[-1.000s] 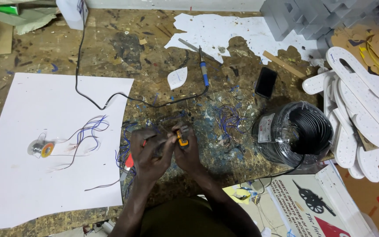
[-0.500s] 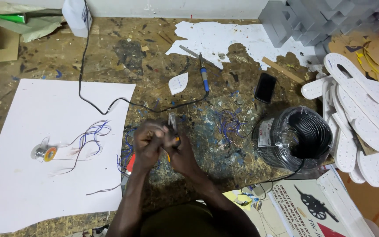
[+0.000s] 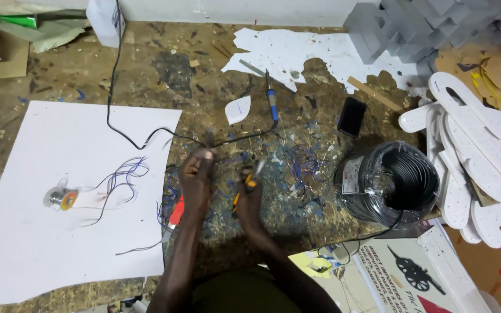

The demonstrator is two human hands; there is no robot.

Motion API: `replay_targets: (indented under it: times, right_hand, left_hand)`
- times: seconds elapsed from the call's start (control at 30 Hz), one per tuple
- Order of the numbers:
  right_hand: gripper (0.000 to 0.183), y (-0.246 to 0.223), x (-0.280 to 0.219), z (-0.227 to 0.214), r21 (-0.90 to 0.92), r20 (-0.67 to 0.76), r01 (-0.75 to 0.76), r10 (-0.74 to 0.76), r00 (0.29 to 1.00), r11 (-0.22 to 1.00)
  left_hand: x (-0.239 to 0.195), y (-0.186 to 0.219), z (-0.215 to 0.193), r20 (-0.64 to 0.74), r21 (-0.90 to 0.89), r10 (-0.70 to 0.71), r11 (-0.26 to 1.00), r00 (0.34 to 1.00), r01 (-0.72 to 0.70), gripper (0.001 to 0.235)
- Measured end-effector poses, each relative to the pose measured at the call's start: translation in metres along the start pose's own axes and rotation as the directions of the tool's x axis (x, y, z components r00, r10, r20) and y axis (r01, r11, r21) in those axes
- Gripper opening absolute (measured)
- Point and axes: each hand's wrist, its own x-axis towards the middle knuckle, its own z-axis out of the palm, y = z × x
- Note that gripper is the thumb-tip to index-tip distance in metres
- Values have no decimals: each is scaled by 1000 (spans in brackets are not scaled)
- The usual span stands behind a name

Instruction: Stripping insulation from electrical wires and cutting them to length using a wire stripper on a workbench.

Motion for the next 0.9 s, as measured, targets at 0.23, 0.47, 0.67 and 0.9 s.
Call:
replay_targets:
  times: [0.23,0.47,0.67,0.9]
  right_hand:
    - [23,16,19,-28,-163,339,122,-61,939,979]
    - [68,-38,27,-28,-345,455,82,90,886,935]
    - [73,-57,31,-21,-422,500,144,97,861,895]
    - [66,-72,35,-11,-531,537,271,72,840,803]
  left_hand:
    - [7,14,-40,236,475,35,868,971,-147,36]
    - [3,11,-75,394,690,124,614,911,-382,8]
    - [-1,18,-83,471,752,103,473,876,-459,6]
    - [0,39,-84,599,747,-2,362,800,-558,12]
